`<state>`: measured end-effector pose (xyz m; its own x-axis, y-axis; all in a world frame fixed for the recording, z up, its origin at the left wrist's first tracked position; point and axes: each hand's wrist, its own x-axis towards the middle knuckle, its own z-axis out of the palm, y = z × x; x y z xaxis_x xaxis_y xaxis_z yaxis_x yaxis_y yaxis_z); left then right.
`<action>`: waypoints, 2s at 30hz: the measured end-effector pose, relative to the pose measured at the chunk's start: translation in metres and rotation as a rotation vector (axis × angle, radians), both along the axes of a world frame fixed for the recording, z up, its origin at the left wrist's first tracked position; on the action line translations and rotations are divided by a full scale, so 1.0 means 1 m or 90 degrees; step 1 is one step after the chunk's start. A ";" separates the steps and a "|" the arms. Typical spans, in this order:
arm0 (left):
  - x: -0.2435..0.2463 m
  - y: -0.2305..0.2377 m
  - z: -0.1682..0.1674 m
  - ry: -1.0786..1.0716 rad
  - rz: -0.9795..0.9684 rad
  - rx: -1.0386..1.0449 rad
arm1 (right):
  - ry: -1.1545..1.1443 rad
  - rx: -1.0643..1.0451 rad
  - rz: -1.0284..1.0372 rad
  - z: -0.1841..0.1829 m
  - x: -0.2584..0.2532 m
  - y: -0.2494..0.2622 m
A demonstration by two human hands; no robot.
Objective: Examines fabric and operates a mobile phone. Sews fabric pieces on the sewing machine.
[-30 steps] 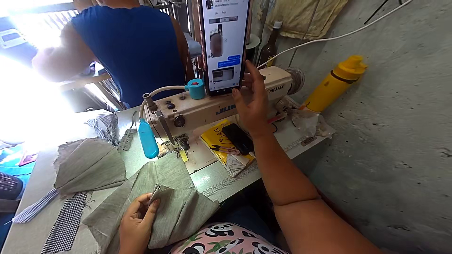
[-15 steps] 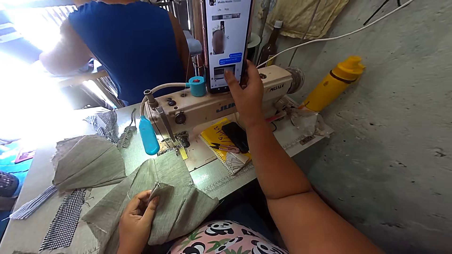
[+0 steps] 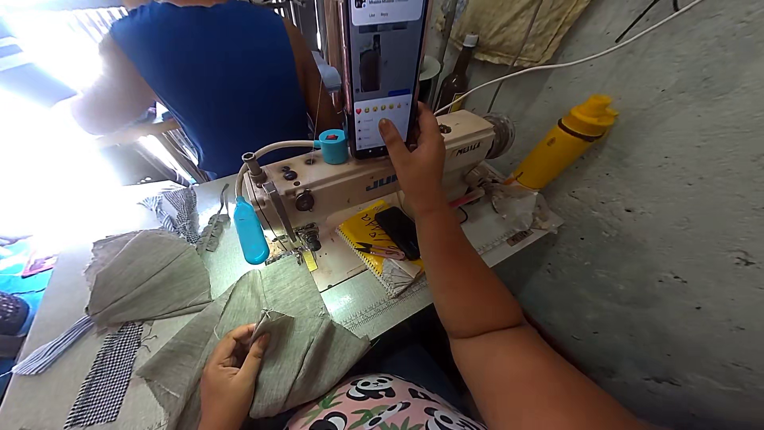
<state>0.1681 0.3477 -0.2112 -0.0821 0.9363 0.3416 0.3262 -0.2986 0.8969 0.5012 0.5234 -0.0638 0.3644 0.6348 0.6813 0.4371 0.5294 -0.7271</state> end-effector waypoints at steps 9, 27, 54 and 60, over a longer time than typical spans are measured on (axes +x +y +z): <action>0.000 0.000 0.000 0.002 -0.002 0.005 | -0.002 0.014 0.044 -0.002 0.003 0.000; 0.001 0.000 0.002 0.014 0.007 -0.004 | -0.039 -0.004 0.065 -0.003 0.007 -0.004; 0.000 0.000 0.001 -0.002 -0.001 0.001 | 0.088 -0.048 0.161 0.009 0.011 -0.006; 0.002 0.000 0.002 0.005 0.004 0.002 | 0.098 -0.059 0.166 0.010 0.011 -0.008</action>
<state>0.1696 0.3473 -0.2091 -0.0854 0.9347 0.3451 0.3354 -0.2992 0.8933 0.5121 0.5158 -0.0542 0.2755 0.7776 0.5652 0.1755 0.5374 -0.8248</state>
